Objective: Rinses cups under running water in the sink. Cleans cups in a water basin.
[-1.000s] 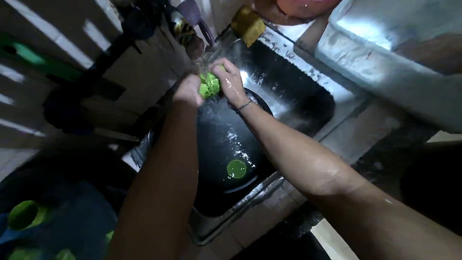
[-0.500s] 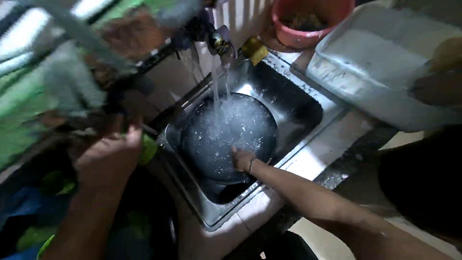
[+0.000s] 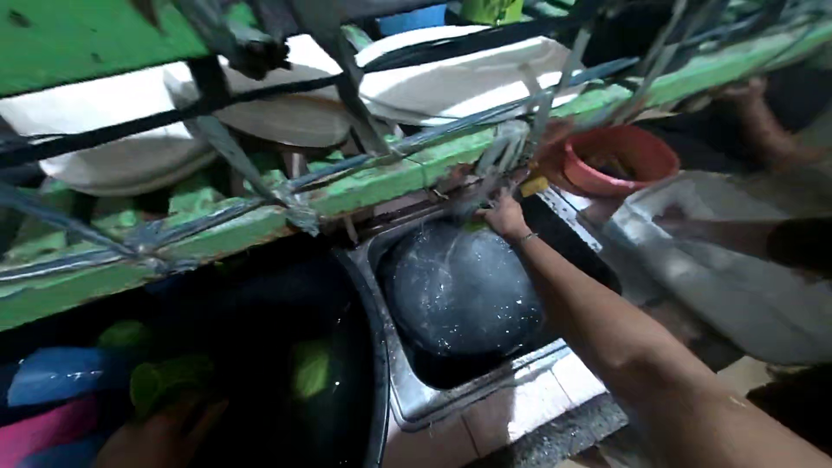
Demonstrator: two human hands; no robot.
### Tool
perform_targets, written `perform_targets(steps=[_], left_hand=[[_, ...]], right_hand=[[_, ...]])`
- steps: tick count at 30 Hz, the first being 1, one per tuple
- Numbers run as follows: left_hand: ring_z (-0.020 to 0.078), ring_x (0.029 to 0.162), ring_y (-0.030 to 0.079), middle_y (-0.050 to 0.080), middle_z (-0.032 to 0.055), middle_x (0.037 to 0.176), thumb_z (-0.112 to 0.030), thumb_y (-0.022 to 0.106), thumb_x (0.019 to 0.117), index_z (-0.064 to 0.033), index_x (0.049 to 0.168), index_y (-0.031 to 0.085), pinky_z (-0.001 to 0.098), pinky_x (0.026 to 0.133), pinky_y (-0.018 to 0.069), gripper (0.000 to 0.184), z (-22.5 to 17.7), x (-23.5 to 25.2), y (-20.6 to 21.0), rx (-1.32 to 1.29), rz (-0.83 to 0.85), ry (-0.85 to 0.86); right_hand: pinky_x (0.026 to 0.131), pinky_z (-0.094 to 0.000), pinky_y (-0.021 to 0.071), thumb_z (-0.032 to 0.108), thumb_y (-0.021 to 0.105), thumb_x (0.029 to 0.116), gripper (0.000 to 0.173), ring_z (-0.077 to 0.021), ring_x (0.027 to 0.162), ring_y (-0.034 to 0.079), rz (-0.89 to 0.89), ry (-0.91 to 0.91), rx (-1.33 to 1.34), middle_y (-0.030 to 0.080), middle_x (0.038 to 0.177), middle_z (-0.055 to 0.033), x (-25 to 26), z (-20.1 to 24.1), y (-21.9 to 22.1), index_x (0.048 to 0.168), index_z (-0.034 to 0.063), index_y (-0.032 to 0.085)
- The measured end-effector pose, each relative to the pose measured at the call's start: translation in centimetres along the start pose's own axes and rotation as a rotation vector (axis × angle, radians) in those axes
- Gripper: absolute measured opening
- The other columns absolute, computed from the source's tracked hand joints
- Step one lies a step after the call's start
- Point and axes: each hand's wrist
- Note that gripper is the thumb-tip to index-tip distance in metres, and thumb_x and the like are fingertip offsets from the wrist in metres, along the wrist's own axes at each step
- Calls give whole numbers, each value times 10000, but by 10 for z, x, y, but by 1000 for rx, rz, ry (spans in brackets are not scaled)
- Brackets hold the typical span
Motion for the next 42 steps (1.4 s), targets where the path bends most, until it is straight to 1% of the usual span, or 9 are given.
perform_targets(steps=[11,17,20,23,26,28,32,38,42], left_hand=[[572,1202,589,624,391,1232,-260,419,1110,103,1265,628,710,1000,455,447,-23,-11,-16,150,108,-167],[372,1224,634,632,186,1366,-425,617,1024,-113,1408,620,580,1003,523,495,-255,74,-45,-154,-209,255],[418,1370,508,507,252,1488,-498,624,1008,-116,1566,418,595,1121,429,706,-371,173,-15,-452,-7,405],[410,1297,587,598,264,1392,-435,514,1079,-38,1459,538,595,1093,455,551,-426,245,25,-507,-147,421],[442,1294,578,611,262,1373,-165,525,1069,1,1343,635,599,1084,456,339,-458,272,53,-434,-328,344],[390,1299,576,617,250,1367,-142,499,1076,28,1350,612,555,1080,461,342,-473,282,59,-638,-119,62],[195,621,581,625,114,871,-483,415,1083,-104,1192,604,332,521,507,437,-464,304,78,-1188,340,-313],[388,1136,654,643,204,1285,-364,545,1055,-67,1260,685,615,949,515,387,-491,258,99,-654,-335,173],[287,931,695,687,196,1132,-330,400,1119,-48,1300,636,476,804,585,409,-484,276,77,-910,96,-24]], right_hand=[[981,-639,501,301,728,957,400,-396,1105,667,55,-57,139,702,1161,-233,6,0,-16,1247,30,682],[711,-479,619,407,475,1092,431,-286,819,715,224,61,509,706,1053,-185,2,4,-23,1275,59,652],[597,-418,617,440,380,1108,485,-254,707,711,365,121,768,718,956,-153,-5,9,-24,1262,44,614],[650,-456,612,406,325,1119,486,-277,797,713,378,151,758,709,1020,-165,-4,11,-25,1303,50,599],[984,-601,512,242,403,1117,419,-422,1162,642,56,57,360,639,1277,-293,-15,12,-19,1354,-44,597],[985,-622,503,311,471,1095,409,-418,1124,655,-64,-10,323,674,1184,-264,-24,12,-3,1257,-21,647],[895,-524,568,379,592,1048,377,-262,936,711,149,-181,442,729,982,-145,1,-24,0,1102,27,715],[835,-426,523,178,462,1090,272,-225,939,613,222,184,600,625,1046,-163,28,-18,-6,1176,-27,619],[899,-600,514,334,427,1110,431,-357,997,668,126,-38,331,694,1044,-219,25,-36,-6,1111,7,707]])
Point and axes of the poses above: each hand's wrist, its own x-axis towards the middle knuckle, its own y-axis out of the palm, z = x × y
